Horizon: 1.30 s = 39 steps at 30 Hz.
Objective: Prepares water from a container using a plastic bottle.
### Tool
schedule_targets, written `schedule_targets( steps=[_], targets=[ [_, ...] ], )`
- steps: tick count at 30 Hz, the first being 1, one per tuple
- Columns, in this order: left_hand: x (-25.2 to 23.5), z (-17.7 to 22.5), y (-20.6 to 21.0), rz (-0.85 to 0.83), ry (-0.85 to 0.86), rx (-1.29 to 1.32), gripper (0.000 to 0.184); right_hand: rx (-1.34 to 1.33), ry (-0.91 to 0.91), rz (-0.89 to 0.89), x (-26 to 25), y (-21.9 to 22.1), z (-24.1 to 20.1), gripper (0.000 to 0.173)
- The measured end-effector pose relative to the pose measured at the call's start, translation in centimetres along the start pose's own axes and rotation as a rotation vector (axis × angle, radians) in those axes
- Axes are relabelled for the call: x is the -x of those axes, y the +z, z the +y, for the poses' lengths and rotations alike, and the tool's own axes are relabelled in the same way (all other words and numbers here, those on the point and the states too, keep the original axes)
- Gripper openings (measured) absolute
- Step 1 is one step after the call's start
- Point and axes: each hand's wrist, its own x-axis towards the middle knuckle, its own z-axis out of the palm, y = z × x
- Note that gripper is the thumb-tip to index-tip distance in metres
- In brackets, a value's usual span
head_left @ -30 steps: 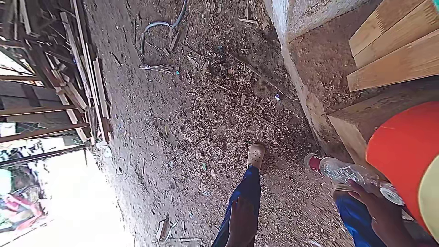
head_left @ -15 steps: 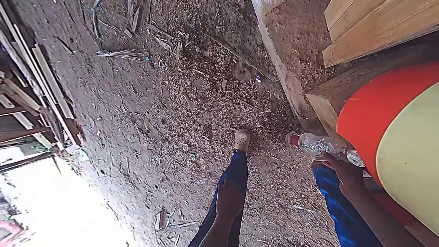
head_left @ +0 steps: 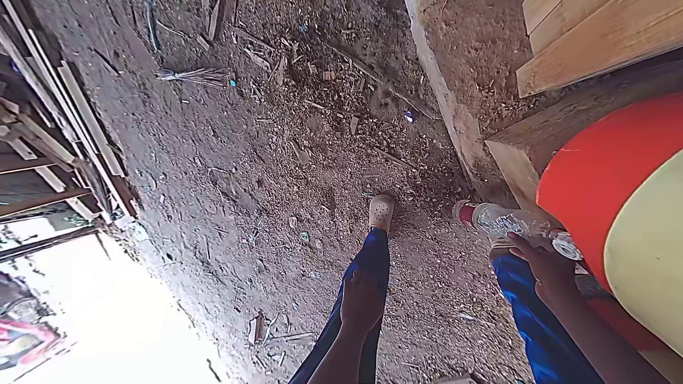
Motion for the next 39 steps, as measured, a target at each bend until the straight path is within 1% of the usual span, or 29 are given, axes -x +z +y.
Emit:
schedule_targets(
  steps=[7,16,20,32,37,39],
  targets=[
    [0.0,0.0,0.2,0.017,0.007,-0.044,0.047,-0.005,-0.060,0.035,-0.7,0.3,1.1,0.063],
    [0.0,-0.1,0.2,0.012,0.002,-0.047,0.046,0.082,-0.104,0.028,-1.1,0.2,1.6,0.064],
    [0.1,0.0,0.2,0.017,0.003,-0.054,0.046,0.070,-0.128,0.026,-1.2,0.3,1.7,0.067],
    [0.0,0.0,0.6,0.005,-0.008,-0.017,0.047,0.109,-0.151,0.038,-1.9,0.3,2.2,0.067],
    [-0.1,-0.1,0.7,0.013,0.007,0.019,0.046,0.091,-0.171,0.036,-1.7,0.3,2.1,0.066],
    [0.3,-0.5,0.7,0.040,-0.023,0.079,0.049,0.094,-0.177,0.038,-1.7,0.2,2.2,0.067]
  ],
)
